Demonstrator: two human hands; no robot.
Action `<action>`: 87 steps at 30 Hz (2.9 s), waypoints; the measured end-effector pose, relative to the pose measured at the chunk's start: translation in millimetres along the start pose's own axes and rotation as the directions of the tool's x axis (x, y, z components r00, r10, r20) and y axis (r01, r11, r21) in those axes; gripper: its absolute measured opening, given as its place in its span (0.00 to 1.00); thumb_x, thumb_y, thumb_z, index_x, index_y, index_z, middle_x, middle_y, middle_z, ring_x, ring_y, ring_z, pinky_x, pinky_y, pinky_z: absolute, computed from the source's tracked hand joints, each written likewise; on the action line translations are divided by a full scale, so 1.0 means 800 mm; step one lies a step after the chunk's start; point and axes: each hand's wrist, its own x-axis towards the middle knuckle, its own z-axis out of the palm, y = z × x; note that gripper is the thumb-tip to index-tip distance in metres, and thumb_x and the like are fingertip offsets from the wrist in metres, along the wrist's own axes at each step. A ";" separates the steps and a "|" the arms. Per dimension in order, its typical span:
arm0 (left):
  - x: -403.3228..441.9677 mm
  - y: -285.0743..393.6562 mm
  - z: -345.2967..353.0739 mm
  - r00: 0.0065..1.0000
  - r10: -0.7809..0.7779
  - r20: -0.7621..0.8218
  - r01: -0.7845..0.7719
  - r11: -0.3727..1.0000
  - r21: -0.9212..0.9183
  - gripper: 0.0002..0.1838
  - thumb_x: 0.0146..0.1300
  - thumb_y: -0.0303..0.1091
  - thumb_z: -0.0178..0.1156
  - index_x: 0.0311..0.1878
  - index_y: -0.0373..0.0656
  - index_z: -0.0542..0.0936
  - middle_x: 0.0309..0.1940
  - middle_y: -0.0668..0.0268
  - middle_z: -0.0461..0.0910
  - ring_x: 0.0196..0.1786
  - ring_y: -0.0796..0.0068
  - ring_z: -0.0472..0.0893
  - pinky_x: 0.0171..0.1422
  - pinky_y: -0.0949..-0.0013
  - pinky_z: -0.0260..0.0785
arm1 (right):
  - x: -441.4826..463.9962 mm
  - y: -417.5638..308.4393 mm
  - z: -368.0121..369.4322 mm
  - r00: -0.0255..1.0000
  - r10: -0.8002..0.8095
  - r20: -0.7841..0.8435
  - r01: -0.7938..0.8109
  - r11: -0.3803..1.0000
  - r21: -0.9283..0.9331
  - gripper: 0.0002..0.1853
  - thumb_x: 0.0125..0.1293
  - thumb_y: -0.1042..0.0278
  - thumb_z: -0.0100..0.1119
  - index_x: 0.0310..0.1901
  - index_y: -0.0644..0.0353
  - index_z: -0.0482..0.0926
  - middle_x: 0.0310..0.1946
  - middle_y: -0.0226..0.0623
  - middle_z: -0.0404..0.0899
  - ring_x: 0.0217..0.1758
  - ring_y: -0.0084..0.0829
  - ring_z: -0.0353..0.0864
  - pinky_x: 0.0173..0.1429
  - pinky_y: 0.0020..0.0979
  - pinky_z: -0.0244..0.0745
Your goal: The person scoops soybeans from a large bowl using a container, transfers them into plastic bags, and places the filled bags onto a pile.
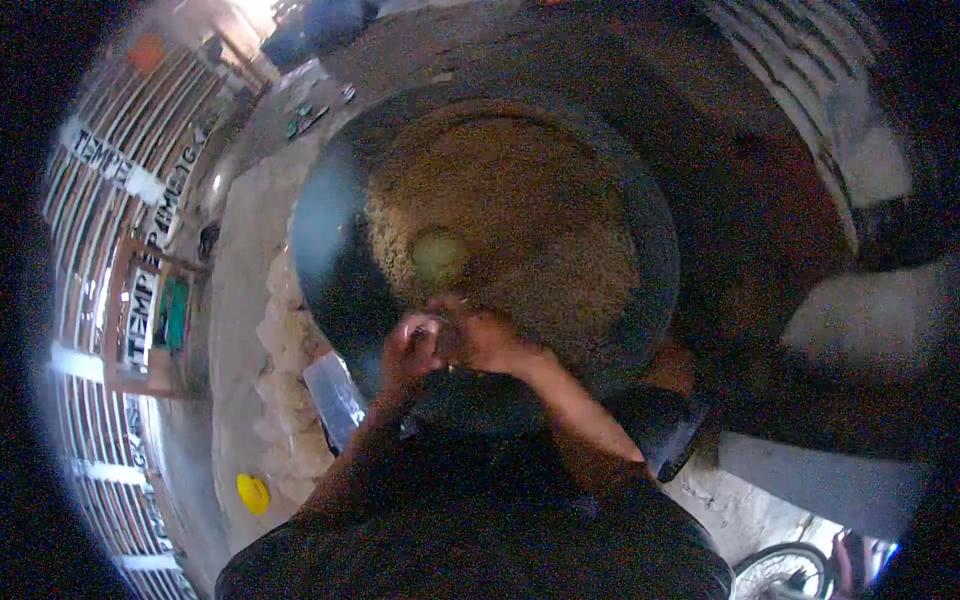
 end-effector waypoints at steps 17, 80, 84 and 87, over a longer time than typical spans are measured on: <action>-0.043 -0.017 -0.070 0.959 -0.178 0.219 0.273 0.782 -0.560 0.14 0.70 0.42 0.59 0.44 0.40 0.79 0.32 0.57 0.82 0.37 0.62 0.83 0.42 0.59 0.73 | 0.146 -0.082 -0.022 0.743 0.059 0.667 -0.085 0.996 0.007 0.18 0.55 0.59 0.76 0.43 0.56 0.80 0.31 0.26 0.80 0.34 0.19 0.77 0.38 0.26 0.72; -0.016 -0.008 0.120 0.948 -0.054 0.313 0.260 0.699 -0.666 0.11 0.68 0.36 0.56 0.44 0.41 0.83 0.37 0.56 0.85 0.39 0.63 0.86 0.44 0.58 0.77 | -0.105 0.085 -0.076 0.589 0.655 0.473 -0.663 0.057 0.747 0.26 0.70 0.60 0.55 0.64 0.66 0.69 0.60 0.52 0.77 0.59 0.48 0.80 0.66 0.47 0.76; -0.043 0.028 0.122 0.997 -0.045 0.069 0.071 0.895 -0.440 0.12 0.68 0.38 0.55 0.44 0.42 0.82 0.33 0.47 0.83 0.38 0.47 0.85 0.43 0.51 0.76 | -0.046 0.029 -0.077 0.497 0.791 0.357 -0.867 0.468 0.170 0.27 0.69 0.60 0.55 0.67 0.57 0.67 0.62 0.46 0.75 0.60 0.47 0.79 0.66 0.49 0.76; -0.059 -0.021 0.214 0.965 -0.211 -0.158 0.060 0.758 -0.649 0.13 0.68 0.39 0.55 0.48 0.42 0.80 0.39 0.46 0.82 0.44 0.44 0.83 0.48 0.50 0.74 | -0.017 0.029 -0.059 0.339 0.922 0.190 -0.918 0.368 -0.149 0.29 0.67 0.54 0.56 0.68 0.52 0.67 0.62 0.45 0.74 0.60 0.47 0.79 0.61 0.55 0.78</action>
